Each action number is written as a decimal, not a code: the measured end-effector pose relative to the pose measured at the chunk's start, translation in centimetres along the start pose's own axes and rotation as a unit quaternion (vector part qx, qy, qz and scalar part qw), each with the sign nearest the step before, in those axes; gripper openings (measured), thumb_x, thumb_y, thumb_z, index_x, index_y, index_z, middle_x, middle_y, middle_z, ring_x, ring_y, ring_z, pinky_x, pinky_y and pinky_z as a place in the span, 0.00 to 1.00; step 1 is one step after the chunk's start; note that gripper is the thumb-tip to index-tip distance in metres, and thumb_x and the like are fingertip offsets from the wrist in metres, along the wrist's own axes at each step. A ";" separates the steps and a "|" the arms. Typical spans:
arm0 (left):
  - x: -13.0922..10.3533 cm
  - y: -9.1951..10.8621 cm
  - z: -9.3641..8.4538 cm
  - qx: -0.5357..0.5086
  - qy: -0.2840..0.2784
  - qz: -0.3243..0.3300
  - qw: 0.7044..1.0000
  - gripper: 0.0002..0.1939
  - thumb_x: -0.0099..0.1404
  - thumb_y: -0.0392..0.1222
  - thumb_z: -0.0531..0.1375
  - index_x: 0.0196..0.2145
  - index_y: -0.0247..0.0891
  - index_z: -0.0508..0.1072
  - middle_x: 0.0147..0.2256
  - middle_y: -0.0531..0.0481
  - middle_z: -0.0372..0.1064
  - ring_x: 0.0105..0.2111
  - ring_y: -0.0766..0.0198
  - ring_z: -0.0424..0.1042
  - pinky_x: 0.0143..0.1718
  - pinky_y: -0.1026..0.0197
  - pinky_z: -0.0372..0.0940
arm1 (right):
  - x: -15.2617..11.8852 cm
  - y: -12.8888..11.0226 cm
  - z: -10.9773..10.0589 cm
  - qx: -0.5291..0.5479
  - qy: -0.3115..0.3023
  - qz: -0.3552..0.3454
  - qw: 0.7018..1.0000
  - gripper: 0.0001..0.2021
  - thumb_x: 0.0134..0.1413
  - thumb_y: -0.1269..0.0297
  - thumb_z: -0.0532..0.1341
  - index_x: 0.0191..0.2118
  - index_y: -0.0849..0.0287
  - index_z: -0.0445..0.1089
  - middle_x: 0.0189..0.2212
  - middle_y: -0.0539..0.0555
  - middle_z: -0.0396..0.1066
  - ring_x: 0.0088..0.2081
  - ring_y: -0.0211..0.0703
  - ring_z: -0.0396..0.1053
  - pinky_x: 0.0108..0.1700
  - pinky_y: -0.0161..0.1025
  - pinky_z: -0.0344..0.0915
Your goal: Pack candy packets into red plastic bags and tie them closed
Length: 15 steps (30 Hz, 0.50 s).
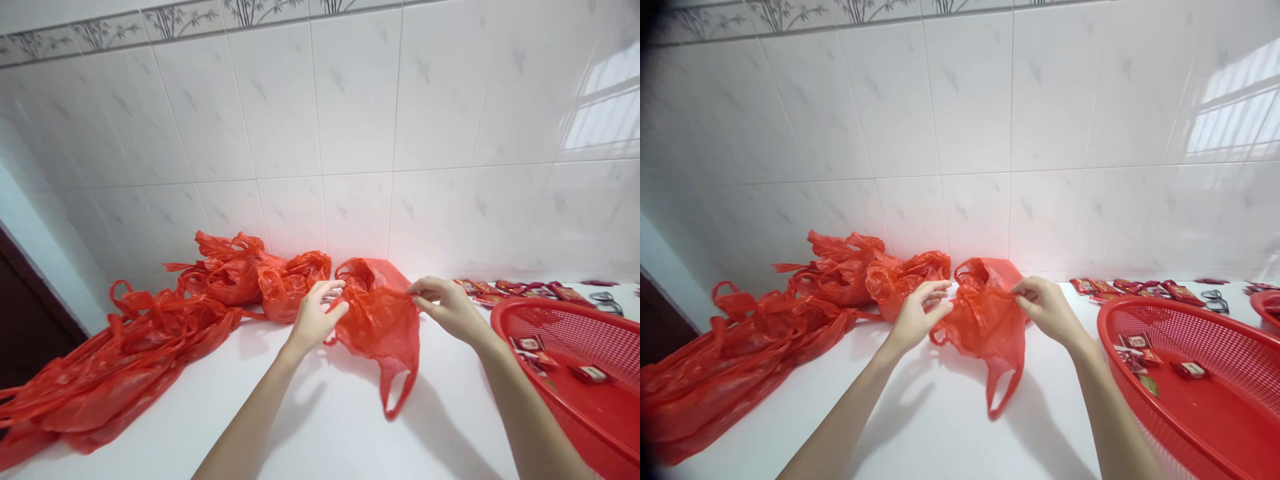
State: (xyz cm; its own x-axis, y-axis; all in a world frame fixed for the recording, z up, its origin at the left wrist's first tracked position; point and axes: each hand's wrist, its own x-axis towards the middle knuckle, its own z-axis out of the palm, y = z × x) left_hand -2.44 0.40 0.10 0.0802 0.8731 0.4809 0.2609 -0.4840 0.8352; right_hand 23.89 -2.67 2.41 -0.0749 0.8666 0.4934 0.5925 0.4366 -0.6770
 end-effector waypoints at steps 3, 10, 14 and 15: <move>-0.2 -1.4 0.7 0.062 -0.036 -0.005 0.997 0.25 0.57 0.44 0.66 0.53 0.41 0.76 0.55 0.42 0.73 0.51 0.53 0.75 0.57 0.49 0.67 | -0.4 -0.7 -0.4 0.042 0.029 -0.053 0.997 0.08 0.53 0.62 0.59 0.33 0.57 0.76 0.33 0.55 0.79 0.36 0.48 0.77 0.41 0.44 0.73; -1.1 -0.7 1.6 0.070 -0.125 -0.085 0.986 0.35 0.55 0.50 0.70 0.59 0.40 0.71 0.59 0.37 0.69 0.56 0.45 0.72 0.57 0.47 0.67 | -0.7 -1.5 -1.0 0.061 0.100 -0.063 0.991 0.07 0.53 0.61 0.61 0.34 0.56 0.76 0.34 0.55 0.79 0.37 0.48 0.77 0.44 0.46 0.73; -1.2 0.3 1.6 0.010 -0.163 -0.103 0.981 0.25 0.55 0.48 0.70 0.49 0.40 0.76 0.53 0.41 0.75 0.49 0.50 0.76 0.51 0.51 0.70 | -0.5 -1.3 -1.0 0.059 0.124 -0.073 0.988 0.06 0.55 0.62 0.59 0.34 0.55 0.73 0.38 0.55 0.79 0.42 0.49 0.76 0.48 0.47 0.72; -1.2 0.5 1.6 -0.012 -0.177 -0.103 0.979 0.20 0.55 0.47 0.69 0.45 0.39 0.77 0.50 0.42 0.76 0.47 0.51 0.76 0.50 0.52 0.70 | -0.5 -1.2 -1.0 0.061 0.123 -0.074 0.988 0.06 0.56 0.62 0.59 0.35 0.55 0.72 0.39 0.55 0.78 0.44 0.49 0.76 0.49 0.47 0.71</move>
State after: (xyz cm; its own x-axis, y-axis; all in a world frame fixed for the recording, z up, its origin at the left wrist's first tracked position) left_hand -0.85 -0.77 -0.50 0.3576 0.9158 0.1828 0.2850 -0.2934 0.9125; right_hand 23.96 -3.88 3.53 0.0532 0.7123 0.6998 0.4882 0.5928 -0.6405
